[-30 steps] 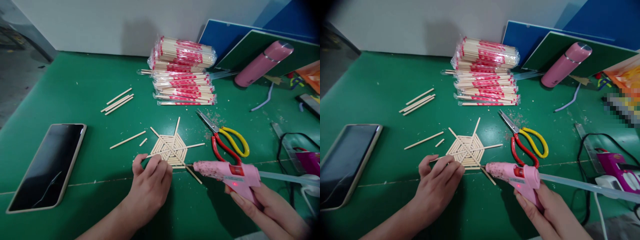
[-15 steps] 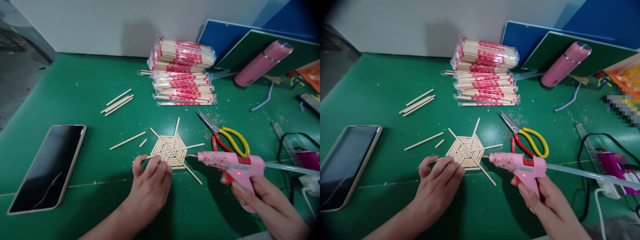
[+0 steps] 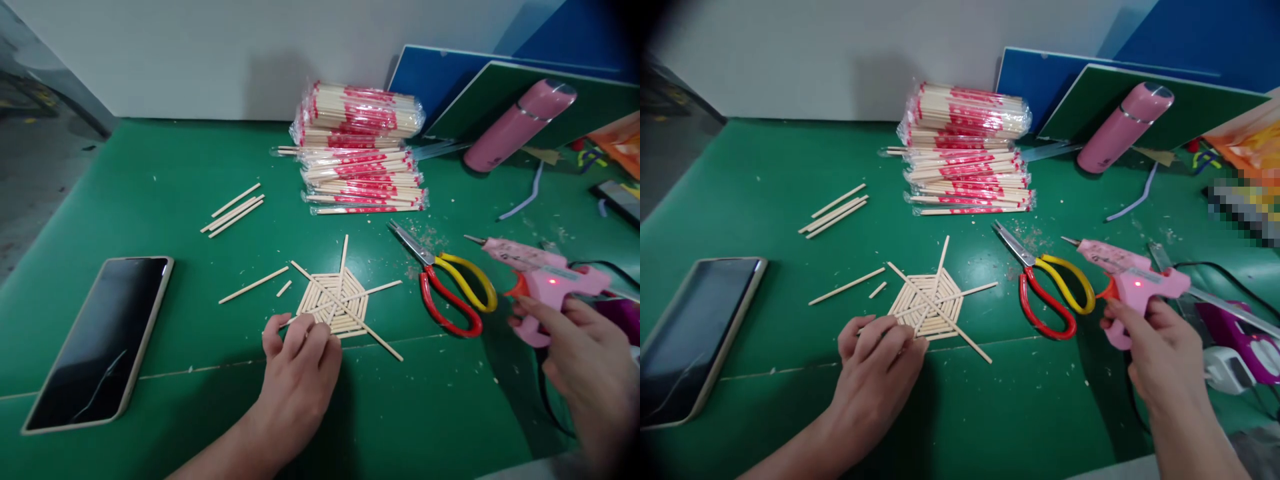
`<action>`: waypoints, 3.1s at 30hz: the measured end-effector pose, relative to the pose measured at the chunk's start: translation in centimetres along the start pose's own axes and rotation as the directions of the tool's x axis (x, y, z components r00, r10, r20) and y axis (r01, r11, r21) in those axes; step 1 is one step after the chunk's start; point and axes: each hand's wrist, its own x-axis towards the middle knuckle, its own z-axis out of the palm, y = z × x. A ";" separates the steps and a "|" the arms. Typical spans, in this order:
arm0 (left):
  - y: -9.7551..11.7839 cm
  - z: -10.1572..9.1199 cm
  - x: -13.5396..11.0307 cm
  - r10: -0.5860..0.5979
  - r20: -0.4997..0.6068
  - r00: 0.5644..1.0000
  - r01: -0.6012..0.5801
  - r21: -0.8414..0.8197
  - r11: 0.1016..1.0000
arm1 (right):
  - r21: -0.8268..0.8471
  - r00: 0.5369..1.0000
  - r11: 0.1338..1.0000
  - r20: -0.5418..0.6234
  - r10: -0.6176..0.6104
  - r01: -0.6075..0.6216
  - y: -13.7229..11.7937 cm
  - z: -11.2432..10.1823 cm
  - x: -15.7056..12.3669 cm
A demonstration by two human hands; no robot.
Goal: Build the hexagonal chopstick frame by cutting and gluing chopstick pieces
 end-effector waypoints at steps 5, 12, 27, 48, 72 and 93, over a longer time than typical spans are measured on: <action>-0.2 -0.6 0.3 -0.014 -0.038 0.999 0.014 0.010 1.000 | -0.288 0.994 0.957 -0.114 -0.003 -0.031 2.1 -0.5 3.0; -0.4 -1.0 0.5 -0.111 0.002 0.994 0.111 0.022 0.994 | -0.590 0.997 0.807 -0.058 -0.041 -0.002 1.3 -0.9 3.5; -0.6 -1.0 0.8 -0.045 0.030 0.999 0.043 0.061 0.997 | -0.087 0.482 0.665 0.759 -0.438 0.741 -3.8 8.2 -7.3; -0.4 -0.8 1.4 -0.076 0.057 0.995 0.075 0.021 0.997 | -0.054 0.498 0.730 0.766 -0.407 0.681 -3.8 8.6 -7.1; -0.8 0.2 0.4 0.024 0.043 0.999 -0.024 0.005 1.000 | -0.052 0.523 0.728 0.731 -0.438 0.683 -3.5 8.8 -7.4; -1.4 -1.9 1.5 0.002 0.166 0.986 -0.006 0.023 1.000 | -0.075 0.542 0.681 0.671 -0.506 0.728 -3.7 8.5 -8.3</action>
